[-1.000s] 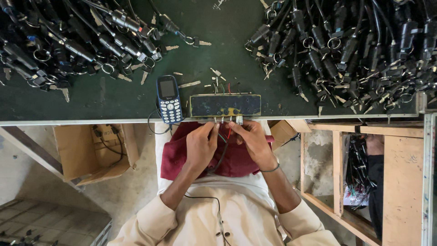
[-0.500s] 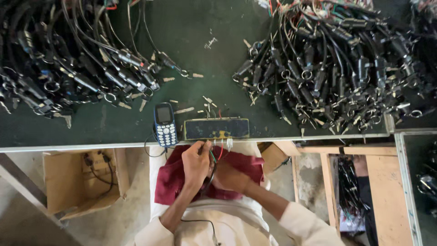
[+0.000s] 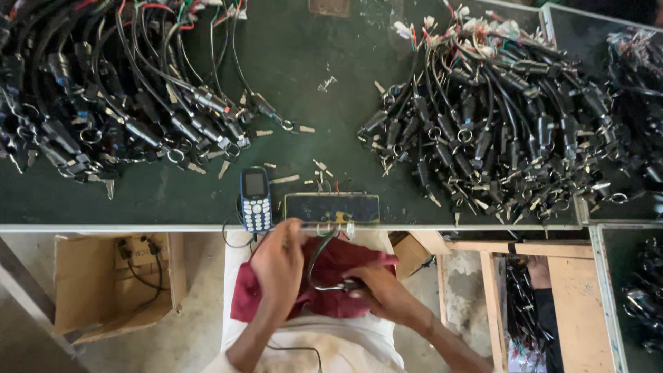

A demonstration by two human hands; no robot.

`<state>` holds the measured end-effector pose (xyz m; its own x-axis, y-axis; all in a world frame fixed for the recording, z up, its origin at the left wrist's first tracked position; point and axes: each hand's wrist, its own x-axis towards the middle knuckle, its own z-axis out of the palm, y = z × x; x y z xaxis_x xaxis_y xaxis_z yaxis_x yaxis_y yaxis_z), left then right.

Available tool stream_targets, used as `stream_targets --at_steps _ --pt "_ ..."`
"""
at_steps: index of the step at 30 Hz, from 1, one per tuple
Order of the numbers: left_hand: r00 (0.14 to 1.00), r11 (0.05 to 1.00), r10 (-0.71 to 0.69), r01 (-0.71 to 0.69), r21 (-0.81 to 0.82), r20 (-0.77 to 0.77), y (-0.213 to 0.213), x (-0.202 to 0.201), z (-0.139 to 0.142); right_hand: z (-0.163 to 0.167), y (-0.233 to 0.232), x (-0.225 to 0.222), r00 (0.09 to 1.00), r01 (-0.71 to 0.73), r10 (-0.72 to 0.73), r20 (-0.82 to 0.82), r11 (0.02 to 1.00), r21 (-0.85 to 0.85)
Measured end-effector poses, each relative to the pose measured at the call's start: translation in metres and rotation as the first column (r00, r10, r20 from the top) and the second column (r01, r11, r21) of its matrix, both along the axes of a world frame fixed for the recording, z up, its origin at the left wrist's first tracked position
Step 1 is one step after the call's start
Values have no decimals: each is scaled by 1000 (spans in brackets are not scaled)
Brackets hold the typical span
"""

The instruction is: The person works at a bench covered with finished cable assemblies, stripping insulation from the ends of a wire, twisting the exposed strands, and attaching a connector. They place the wired connector onto a small test board on the bench and set completed cables into piles on either side.

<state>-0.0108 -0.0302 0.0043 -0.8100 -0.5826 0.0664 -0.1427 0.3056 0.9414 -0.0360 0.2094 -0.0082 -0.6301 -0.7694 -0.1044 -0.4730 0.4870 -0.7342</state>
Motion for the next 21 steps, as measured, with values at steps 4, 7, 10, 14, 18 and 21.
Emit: stream_targets --at_steps 4,7,10,14,18,21 --pt "692 612 -708 503 -610 -140 4 27 37 0 12 9 777 224 -206 594 973 44" --pt "574 327 -819 481 -813 11 19 26 41 -6 13 8 659 326 -103 745 932 -159" --pt "546 133 -806 542 -830 227 18 23 31 -8 22 1 592 283 -148 792 958 -33" --pt "582 161 -762 595 -787 284 18 20 15 -8 46 -11 650 176 -278 708 960 216" --pt "618 203 -742 576 -792 259 28 20 7 -12 53 -15 564 243 -268 781 958 153" --pt "556 142 -758 650 -747 340 32 18 4 -17 43 -9 536 334 -376 756 917 218"
